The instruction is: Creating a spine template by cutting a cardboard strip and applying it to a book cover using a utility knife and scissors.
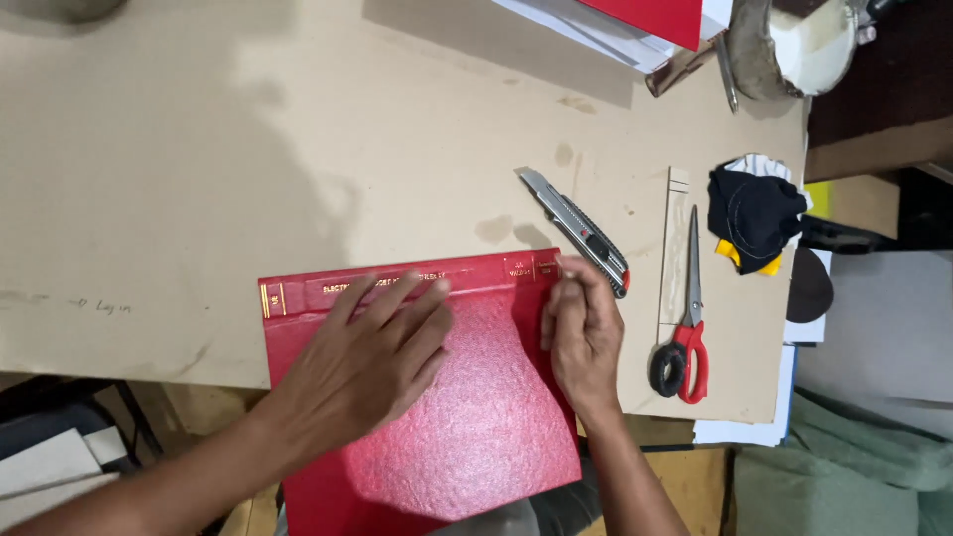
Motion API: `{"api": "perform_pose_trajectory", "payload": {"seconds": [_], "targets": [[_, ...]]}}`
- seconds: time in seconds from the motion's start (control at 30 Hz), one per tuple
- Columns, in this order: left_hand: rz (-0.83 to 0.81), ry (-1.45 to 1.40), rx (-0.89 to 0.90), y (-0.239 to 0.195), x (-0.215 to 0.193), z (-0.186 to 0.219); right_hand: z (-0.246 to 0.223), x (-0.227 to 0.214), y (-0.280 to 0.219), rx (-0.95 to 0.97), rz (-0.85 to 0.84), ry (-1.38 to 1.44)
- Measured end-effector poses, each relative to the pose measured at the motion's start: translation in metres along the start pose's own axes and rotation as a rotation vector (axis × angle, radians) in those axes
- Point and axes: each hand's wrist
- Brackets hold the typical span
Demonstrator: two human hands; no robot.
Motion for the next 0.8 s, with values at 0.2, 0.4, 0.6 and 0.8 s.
{"api": "perform_pose_trajectory", "payload": {"seconds": [0.2,0.4,0.6,0.8], "targets": [[-0.225,-0.129,0.140,-0.058,-0.004,0.039,0.003,0.007,-0.020,0.093,0.214,0.232],[-0.305,-0.375,0.089,-0.035,-0.027,0.003,-0.011,0.012,-0.017,0.090,0.172,0.148],[-0.041,-0.329,-0.002,-0.019,-0.009,-0.020,-0.009,0.010,-0.035,-0.090,-0.021,-0.176],[0.013,-0.165,0.062,-0.005,-0.007,-0.030,-0.024,0.021,-0.024,-0.248,-0.162,-0.394]]}}
Point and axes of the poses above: each hand's wrist, its own y-axis towards the middle knuckle, its own x-axis out of the palm, z = x × y, and after that the axes turned 7 degrees about y, right-handed
